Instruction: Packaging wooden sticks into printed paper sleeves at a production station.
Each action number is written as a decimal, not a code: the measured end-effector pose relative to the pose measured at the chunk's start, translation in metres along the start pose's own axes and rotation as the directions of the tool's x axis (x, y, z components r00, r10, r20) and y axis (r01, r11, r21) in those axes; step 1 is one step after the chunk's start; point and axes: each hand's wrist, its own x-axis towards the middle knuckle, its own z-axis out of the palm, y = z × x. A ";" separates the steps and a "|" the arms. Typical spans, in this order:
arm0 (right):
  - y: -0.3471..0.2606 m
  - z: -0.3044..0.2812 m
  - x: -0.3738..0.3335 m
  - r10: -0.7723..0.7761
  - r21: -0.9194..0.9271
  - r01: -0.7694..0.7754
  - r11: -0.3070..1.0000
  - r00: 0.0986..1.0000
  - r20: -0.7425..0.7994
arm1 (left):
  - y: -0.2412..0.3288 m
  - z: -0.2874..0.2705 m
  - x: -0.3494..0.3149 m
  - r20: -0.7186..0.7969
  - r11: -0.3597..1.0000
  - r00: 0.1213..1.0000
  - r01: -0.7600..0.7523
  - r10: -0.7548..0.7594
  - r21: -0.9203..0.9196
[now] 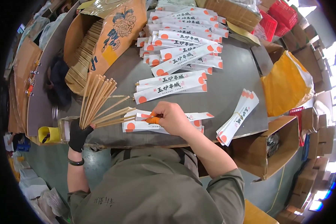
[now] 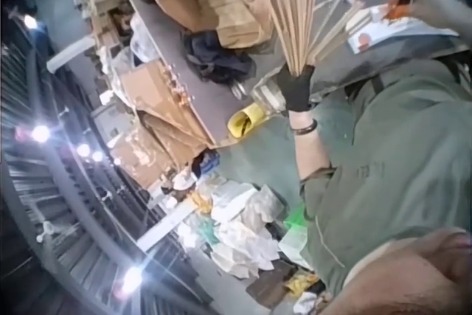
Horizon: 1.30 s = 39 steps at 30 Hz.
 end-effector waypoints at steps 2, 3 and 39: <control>-0.001 -0.001 -0.002 0.013 -0.023 -0.013 1.000 1.000 0.024 | 0.021 -0.003 0.000 0.036 0.995 0.997 0.071 -0.068 -0.066; -0.002 -0.002 -0.003 0.026 -0.047 -0.024 0.999 0.998 0.049 | 0.029 -0.003 0.001 0.077 0.981 0.988 0.144 -0.135 -0.129; -0.002 0.018 0.008 0.165 0.125 -0.151 0.980 0.981 -0.101 | 0.021 0.032 -0.022 -0.027 0.865 0.969 0.207 -0.246 -0.457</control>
